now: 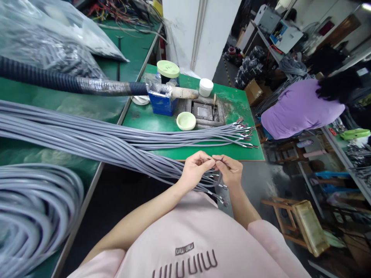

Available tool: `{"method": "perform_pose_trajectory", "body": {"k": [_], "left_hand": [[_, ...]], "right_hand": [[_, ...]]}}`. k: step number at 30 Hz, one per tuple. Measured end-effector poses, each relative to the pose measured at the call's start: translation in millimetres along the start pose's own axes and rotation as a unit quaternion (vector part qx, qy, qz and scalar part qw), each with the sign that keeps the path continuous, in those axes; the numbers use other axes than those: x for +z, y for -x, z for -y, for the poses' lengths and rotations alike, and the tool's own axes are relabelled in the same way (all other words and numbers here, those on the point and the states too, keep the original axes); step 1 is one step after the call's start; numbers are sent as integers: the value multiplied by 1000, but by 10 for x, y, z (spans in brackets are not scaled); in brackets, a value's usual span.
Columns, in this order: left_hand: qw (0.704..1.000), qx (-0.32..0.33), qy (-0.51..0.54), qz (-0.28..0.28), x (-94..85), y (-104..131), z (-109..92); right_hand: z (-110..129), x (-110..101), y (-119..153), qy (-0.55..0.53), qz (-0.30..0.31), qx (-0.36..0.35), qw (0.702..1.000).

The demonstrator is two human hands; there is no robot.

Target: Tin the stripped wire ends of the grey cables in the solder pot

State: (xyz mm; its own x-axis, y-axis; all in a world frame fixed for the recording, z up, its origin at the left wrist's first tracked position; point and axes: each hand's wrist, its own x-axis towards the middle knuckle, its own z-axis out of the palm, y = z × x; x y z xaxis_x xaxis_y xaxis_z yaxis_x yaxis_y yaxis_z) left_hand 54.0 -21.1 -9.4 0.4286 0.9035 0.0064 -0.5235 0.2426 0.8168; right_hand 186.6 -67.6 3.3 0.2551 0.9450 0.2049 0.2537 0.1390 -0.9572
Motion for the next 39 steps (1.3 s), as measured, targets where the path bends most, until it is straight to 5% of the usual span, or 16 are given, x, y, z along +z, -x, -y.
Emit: {"method": "perform_pose_trajectory", "body": {"k": [8,15,22,32,36,39], "left_hand": [[988,63,-139,-41,-100,47,-27],[993,15,-95,-61,-155,83,20],[997,-13,-82,-12,-203,120,106],[931,56,-335,131,-406,64,-204],[902,111,-394,140,-407,84,-236],[905,132,-391,101,-479,82,-309]], "right_hand": [[-21,-58,64,146,6,-94,985],[1,37,62,116,-17,-118,986],[38,48,18,118,0,-162,980],[115,5,-107,216,131,-189,949],[177,19,-149,225,159,-183,944],[214,-33,-217,232,157,-161,946]]}}
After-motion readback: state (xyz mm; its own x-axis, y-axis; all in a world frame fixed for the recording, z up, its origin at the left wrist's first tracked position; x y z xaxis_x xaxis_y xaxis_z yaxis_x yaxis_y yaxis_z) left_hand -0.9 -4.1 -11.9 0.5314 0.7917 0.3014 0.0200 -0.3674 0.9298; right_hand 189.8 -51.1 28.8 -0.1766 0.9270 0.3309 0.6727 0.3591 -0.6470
